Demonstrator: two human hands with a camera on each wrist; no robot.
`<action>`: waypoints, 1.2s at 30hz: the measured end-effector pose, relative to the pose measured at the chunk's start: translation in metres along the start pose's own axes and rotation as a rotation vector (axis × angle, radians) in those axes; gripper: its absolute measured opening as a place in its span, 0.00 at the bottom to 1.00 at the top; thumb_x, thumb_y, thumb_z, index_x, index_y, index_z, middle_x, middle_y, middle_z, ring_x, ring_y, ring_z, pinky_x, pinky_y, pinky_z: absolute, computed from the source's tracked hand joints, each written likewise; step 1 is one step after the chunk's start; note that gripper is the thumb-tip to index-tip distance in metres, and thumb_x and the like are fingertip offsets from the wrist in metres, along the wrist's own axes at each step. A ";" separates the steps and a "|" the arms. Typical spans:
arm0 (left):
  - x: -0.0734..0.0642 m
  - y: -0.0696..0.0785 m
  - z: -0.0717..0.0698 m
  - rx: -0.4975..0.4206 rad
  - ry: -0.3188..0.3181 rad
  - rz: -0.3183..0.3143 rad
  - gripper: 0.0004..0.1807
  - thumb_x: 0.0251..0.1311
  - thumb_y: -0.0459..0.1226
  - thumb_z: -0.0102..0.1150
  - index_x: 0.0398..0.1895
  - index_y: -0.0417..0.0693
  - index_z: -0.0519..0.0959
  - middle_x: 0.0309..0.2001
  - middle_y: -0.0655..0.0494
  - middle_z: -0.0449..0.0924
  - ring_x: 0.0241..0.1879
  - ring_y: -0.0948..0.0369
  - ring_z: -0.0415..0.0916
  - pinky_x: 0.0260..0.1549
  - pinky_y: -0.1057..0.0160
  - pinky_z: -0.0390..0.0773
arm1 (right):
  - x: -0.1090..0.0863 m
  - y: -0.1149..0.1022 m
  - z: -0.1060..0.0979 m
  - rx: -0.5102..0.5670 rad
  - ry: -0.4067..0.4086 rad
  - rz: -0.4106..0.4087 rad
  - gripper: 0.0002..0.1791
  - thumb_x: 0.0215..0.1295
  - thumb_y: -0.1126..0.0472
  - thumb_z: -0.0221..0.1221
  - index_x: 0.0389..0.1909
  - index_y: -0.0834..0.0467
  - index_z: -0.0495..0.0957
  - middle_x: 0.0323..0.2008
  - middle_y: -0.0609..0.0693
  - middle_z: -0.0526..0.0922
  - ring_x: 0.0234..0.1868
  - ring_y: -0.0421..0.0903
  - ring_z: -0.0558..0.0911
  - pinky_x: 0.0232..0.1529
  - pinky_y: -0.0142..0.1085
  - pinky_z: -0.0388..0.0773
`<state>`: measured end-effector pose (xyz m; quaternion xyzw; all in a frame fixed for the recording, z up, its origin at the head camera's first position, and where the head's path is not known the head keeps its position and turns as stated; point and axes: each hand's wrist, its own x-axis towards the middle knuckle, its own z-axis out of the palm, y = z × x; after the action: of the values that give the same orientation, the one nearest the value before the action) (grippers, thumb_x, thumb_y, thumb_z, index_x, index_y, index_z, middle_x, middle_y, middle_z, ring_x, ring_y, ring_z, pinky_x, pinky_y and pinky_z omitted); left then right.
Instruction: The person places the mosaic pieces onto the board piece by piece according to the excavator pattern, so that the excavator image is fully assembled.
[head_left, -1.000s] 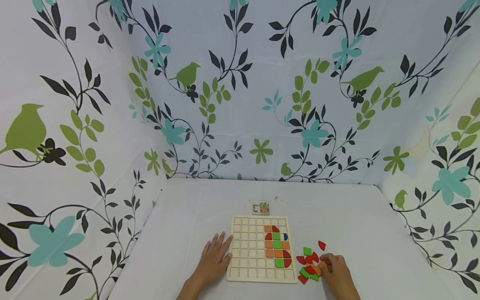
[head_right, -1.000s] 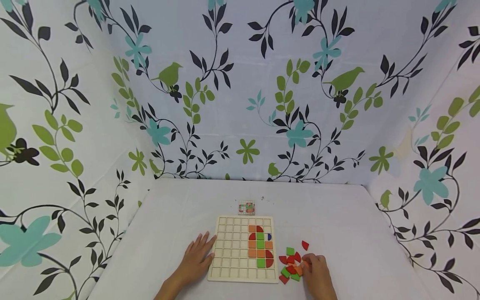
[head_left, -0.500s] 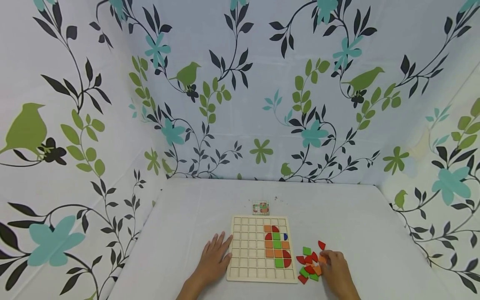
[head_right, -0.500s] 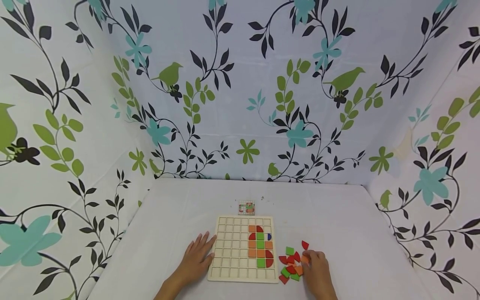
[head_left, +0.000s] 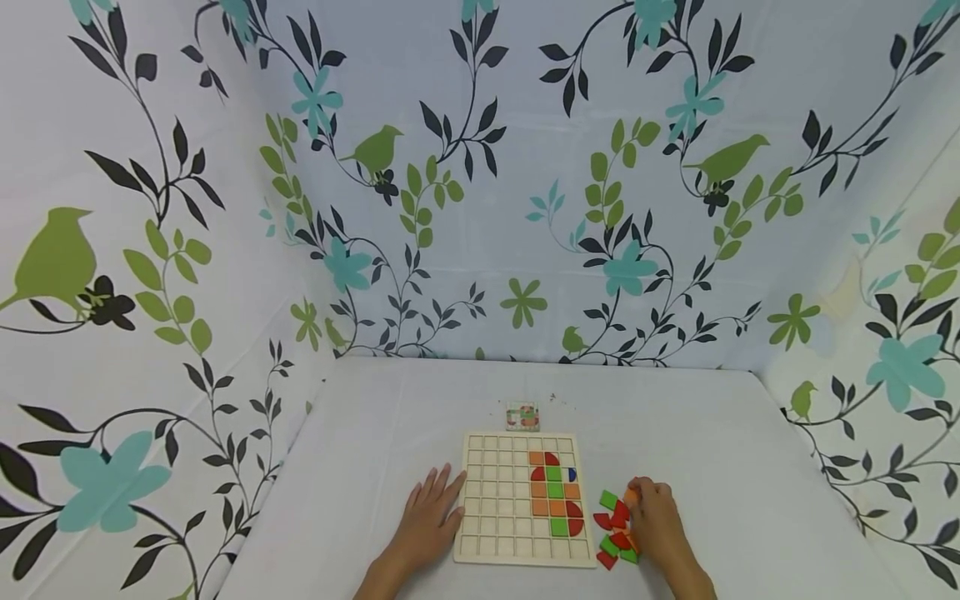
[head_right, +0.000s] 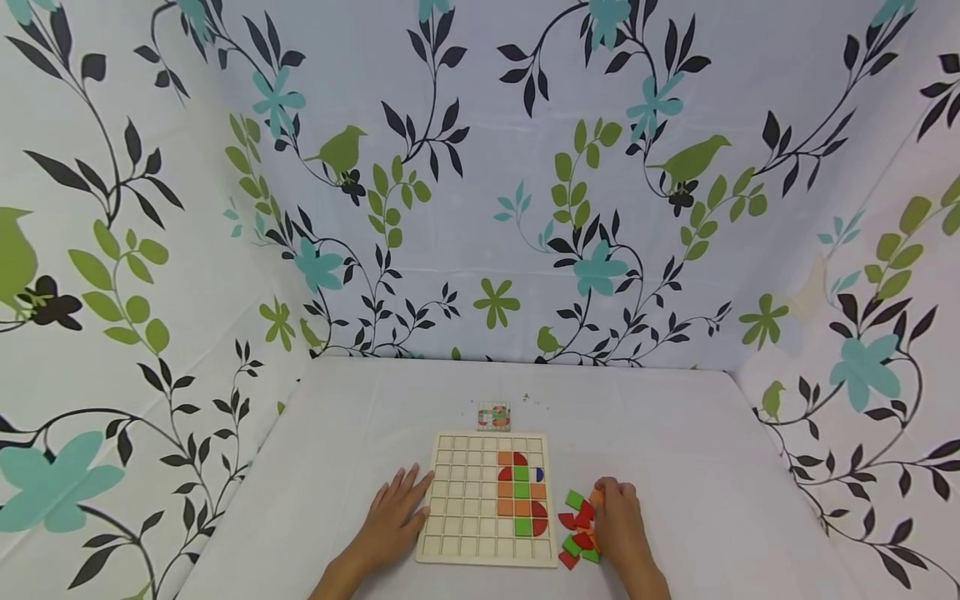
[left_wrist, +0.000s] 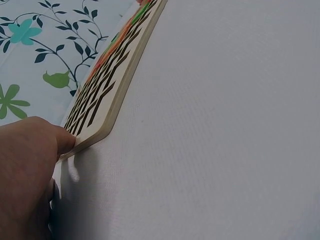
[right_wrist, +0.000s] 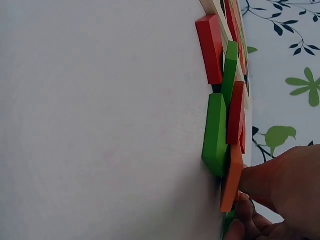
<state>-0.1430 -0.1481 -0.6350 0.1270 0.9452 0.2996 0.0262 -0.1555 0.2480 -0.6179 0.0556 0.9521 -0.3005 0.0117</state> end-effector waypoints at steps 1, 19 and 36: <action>0.000 0.000 0.000 0.004 -0.001 0.000 0.31 0.80 0.47 0.50 0.82 0.52 0.64 0.84 0.42 0.54 0.83 0.37 0.46 0.76 0.26 0.46 | 0.002 -0.002 0.000 0.000 -0.005 0.004 0.15 0.74 0.70 0.59 0.58 0.69 0.75 0.50 0.67 0.75 0.49 0.57 0.78 0.58 0.58 0.82; 0.000 -0.004 0.002 -0.008 -0.009 0.003 0.31 0.80 0.48 0.50 0.82 0.53 0.64 0.84 0.42 0.53 0.83 0.38 0.45 0.76 0.27 0.45 | 0.014 -0.015 0.005 0.014 -0.003 -0.005 0.16 0.78 0.66 0.57 0.61 0.69 0.75 0.56 0.68 0.74 0.50 0.56 0.79 0.61 0.56 0.83; 0.000 -0.002 0.000 -0.015 -0.006 0.002 0.31 0.79 0.47 0.51 0.81 0.52 0.65 0.83 0.41 0.54 0.83 0.37 0.46 0.76 0.26 0.45 | -0.034 -0.078 0.040 0.046 -0.195 -0.452 0.05 0.73 0.56 0.66 0.42 0.46 0.78 0.42 0.39 0.73 0.43 0.38 0.72 0.42 0.32 0.78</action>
<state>-0.1438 -0.1492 -0.6363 0.1286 0.9427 0.3065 0.0296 -0.1314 0.1578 -0.6042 -0.1880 0.9276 -0.3210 0.0346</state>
